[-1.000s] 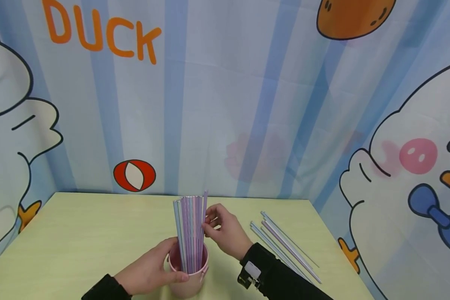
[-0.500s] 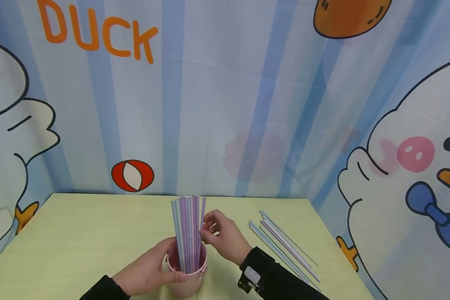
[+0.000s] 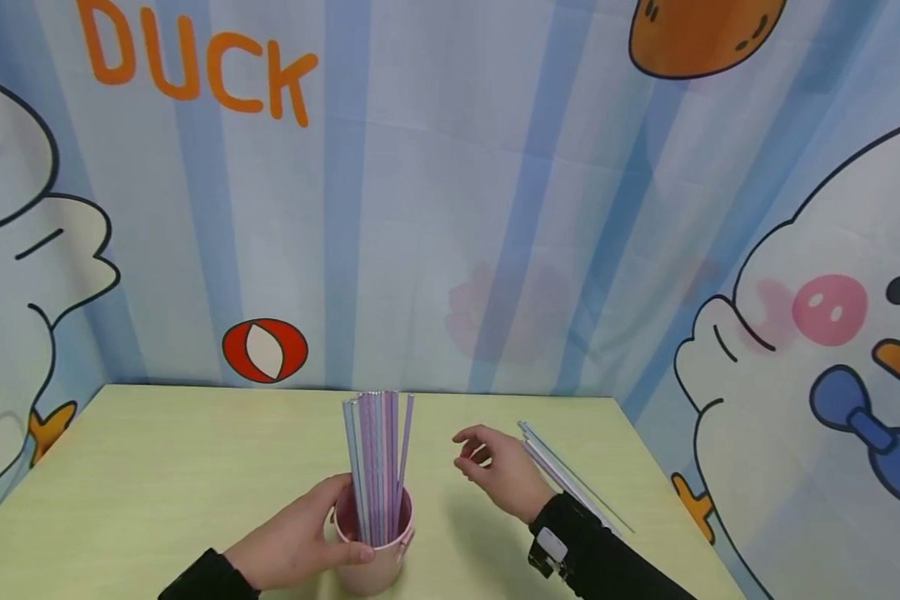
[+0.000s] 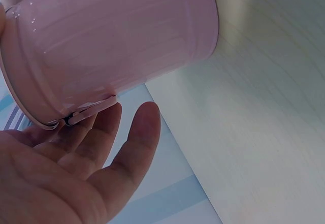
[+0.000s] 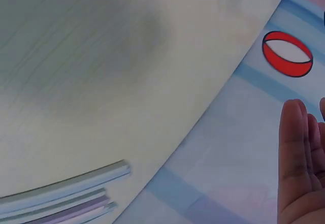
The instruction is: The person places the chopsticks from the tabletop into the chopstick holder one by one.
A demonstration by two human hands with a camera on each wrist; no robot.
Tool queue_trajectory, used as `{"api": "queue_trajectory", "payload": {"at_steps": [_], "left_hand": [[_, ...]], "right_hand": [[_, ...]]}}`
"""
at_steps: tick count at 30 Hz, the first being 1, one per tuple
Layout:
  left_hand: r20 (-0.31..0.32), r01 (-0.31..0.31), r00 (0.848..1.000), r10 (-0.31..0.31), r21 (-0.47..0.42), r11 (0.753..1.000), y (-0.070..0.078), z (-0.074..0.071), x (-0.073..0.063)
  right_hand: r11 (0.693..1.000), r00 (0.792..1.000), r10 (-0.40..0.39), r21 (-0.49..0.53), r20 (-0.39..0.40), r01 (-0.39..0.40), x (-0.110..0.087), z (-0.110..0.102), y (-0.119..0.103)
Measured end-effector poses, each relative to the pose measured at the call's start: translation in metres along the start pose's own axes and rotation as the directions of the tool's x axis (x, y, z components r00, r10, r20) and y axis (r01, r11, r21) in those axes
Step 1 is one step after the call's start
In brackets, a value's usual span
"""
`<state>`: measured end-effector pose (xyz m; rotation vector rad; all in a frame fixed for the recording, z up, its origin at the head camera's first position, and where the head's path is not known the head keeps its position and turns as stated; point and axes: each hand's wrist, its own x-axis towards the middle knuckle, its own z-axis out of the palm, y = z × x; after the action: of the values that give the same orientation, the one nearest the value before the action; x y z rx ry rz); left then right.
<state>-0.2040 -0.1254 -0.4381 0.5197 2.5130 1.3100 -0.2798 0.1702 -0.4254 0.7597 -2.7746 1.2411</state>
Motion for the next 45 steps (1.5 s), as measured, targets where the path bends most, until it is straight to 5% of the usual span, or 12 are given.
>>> {"api": "queue_trajectory", "payload": {"at_steps": [10, 17, 22, 39, 45], "left_hand": [[0.004, 0.03, 1.0, -0.03, 0.002, 1.0, 0.0, -0.001, 0.001], [0.007, 0.059, 0.998, -0.059, -0.009, 0.998, 0.0, -0.001, 0.001], [0.004, 0.064, 0.998, -0.064, -0.007, 0.998, 0.001, -0.001, 0.001], [0.005, 0.055, 0.998, -0.055, 0.003, 0.998, 0.001, -0.001, 0.001], [0.004, 0.059, 0.998, -0.059, 0.002, 0.998, 0.001, -0.001, 0.001]], "right_hand": [[0.955, 0.987, 0.135, -0.255, -0.089, -0.154, -0.02, -0.031, 0.064], [0.866, 0.979, 0.19, -0.457, -0.073, -0.202, -0.027, -0.034, 0.091], [0.817, 0.974, 0.221, -0.537, -0.051, -0.213, -0.029, -0.03, 0.1], [0.713, 0.992, 0.128, -0.694, -0.01, -0.099, -0.029, -0.022, 0.109], [0.727, 0.993, 0.122, -0.682, 0.012, -0.081, -0.028, -0.02, 0.103]]}}
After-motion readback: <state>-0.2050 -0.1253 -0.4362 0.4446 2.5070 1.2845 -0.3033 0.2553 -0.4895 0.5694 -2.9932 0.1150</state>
